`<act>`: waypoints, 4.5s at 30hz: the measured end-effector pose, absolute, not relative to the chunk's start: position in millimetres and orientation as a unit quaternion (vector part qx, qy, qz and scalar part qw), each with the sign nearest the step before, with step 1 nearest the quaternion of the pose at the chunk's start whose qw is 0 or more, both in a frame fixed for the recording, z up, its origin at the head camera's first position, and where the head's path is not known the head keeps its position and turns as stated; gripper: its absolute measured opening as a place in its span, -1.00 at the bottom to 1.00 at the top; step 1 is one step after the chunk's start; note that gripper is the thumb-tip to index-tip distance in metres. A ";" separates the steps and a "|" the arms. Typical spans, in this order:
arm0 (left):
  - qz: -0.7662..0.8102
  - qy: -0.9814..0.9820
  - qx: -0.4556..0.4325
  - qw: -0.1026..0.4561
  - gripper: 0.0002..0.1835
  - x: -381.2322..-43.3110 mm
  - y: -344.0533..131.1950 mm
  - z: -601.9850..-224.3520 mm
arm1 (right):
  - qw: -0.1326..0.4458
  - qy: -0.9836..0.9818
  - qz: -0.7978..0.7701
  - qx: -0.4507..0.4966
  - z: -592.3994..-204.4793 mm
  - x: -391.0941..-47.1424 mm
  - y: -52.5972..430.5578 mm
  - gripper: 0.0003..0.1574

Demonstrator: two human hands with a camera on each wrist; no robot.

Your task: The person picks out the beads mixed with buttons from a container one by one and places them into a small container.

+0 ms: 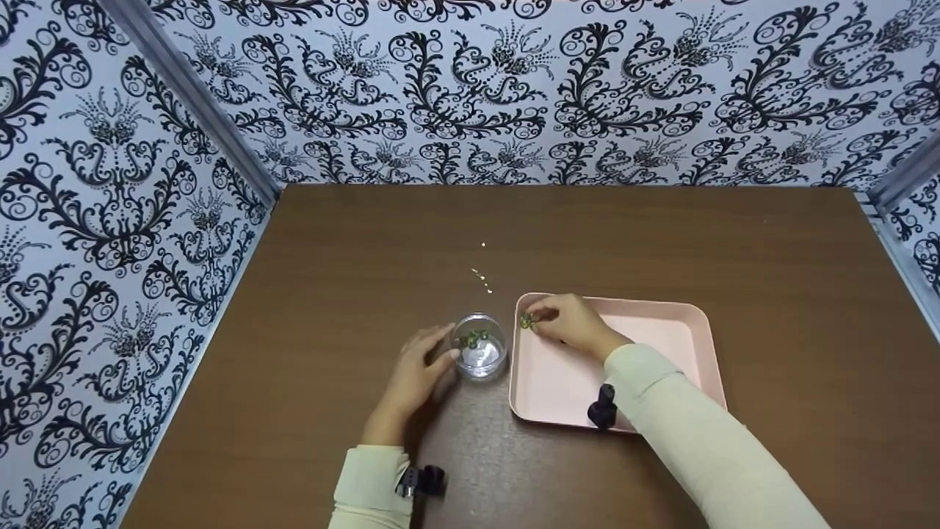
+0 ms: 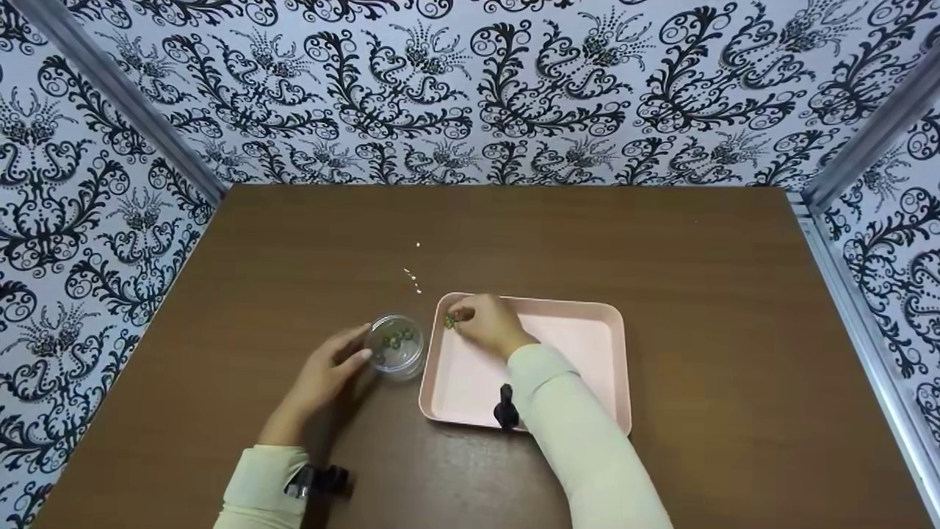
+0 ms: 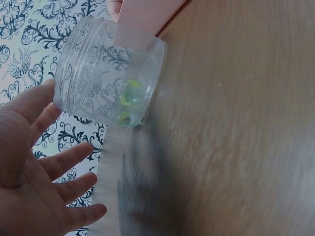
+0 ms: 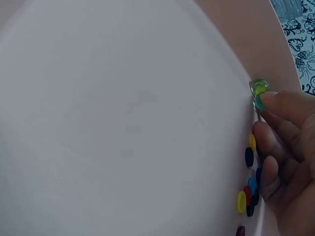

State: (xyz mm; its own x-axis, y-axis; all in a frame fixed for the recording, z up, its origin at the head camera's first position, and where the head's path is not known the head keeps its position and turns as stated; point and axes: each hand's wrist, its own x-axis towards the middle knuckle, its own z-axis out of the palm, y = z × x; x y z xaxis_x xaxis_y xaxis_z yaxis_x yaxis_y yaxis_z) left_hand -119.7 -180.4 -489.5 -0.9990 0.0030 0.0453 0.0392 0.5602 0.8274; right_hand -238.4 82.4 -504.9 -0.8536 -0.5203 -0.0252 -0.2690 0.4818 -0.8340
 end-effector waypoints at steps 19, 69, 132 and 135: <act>-0.476 -0.879 -0.008 0.016 -0.52 -118.6 -179.1 -489.1 | 0.175 0.826 -0.474 -0.251 -492.4 -234.7 84.0 -0.64; -0.484 -0.875 -0.012 0.014 -0.53 -118.3 -179.3 -491.0 | 0.167 0.787 -0.565 -0.183 -477.9 -221.7 92.2 -0.63; -0.497 -0.868 -0.003 0.007 -0.51 -116.7 -178.5 -494.6 | 0.140 0.745 -0.618 -0.210 -464.5 -197.7 57.2 -0.66; -0.494 -0.869 -0.006 0.012 -0.52 -116.6 -178.2 -494.2 | 0.142 0.746 -0.615 -0.212 -464.7 -196.5 54.5 -0.64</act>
